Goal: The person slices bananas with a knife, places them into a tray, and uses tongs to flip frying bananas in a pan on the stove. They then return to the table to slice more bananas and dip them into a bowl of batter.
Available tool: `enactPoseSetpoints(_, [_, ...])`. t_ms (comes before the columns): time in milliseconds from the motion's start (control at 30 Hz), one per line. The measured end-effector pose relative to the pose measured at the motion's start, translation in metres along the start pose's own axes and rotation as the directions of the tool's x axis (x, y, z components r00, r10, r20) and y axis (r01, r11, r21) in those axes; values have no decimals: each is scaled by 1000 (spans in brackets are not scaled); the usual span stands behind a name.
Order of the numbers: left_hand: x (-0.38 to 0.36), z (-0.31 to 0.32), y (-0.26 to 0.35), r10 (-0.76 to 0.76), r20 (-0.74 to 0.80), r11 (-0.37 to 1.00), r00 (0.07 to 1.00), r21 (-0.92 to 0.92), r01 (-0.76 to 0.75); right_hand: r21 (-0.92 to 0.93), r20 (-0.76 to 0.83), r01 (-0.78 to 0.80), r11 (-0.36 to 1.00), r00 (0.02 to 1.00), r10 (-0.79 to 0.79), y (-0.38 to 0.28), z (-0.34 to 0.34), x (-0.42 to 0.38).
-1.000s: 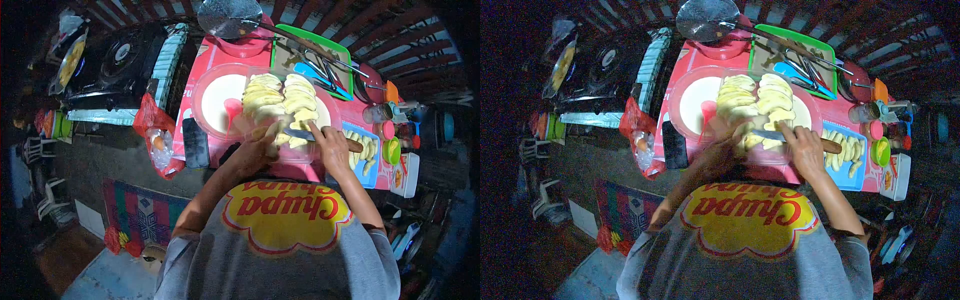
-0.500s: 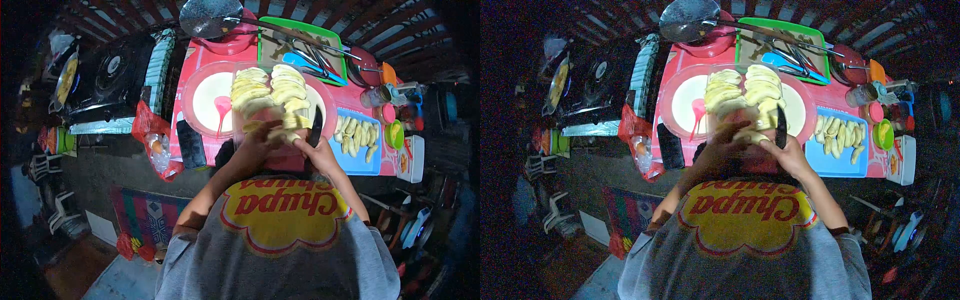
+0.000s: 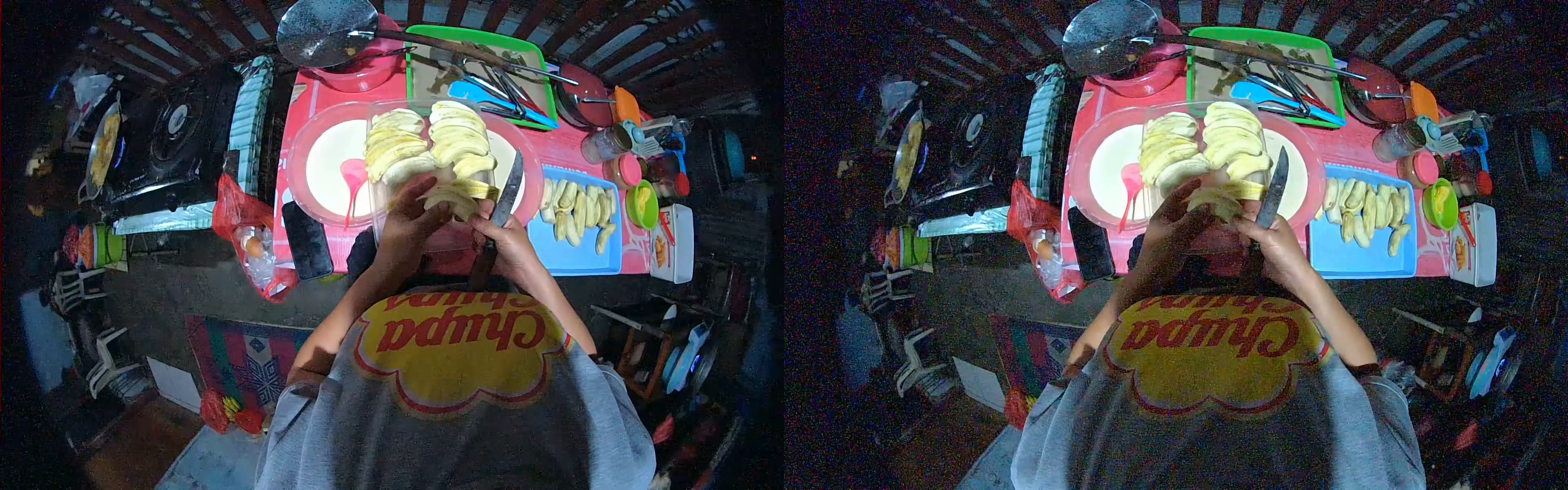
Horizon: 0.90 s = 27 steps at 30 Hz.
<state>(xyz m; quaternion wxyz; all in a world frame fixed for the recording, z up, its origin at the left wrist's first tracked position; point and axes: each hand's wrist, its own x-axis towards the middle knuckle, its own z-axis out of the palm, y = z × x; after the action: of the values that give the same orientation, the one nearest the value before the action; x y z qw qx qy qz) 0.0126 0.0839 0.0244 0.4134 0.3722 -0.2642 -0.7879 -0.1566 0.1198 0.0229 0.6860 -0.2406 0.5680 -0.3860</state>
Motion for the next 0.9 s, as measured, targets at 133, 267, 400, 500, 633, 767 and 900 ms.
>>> enactPoseSetpoints(133, [-1, 1, 0, -9, 13, 1000, 1000, -19, 9, 76, -27, 16, 997, 1000, -14, -3, 5, -5])
enactPoseSetpoints(267, [-2, 0, 5, -59, 45, 996, 997, 63, 56, 47, -20, 18, 999, 1000, -17, -4, 2, -7])
enactPoseSetpoints(400, [3, -2, 5, -129, -2, 978, 992, -166, 127, 24, 6, 62, 998, 998, -63, -10, 5, -12])
enactPoseSetpoints(500, [6, -6, 2, -76, 21, 997, 997, -9, 76, 52, -74, -22, 998, 997, 25, -6, 2, -8])
enactPoseSetpoints(633, [6, -7, 6, -69, 24, 993, 997, 97, 67, 93, -86, -30, 995, 996, 38, -6, 2, -6])
enactPoseSetpoints(767, [8, -5, 5, -80, 26, 996, 996, 45, 79, 106, -91, -54, 993, 994, 63, 1, -7, 1])
enactPoseSetpoints(900, [7, -2, 7, -80, 94, 988, 992, 140, 66, 126, -83, -43, 991, 995, 54, -3, -7, -4])
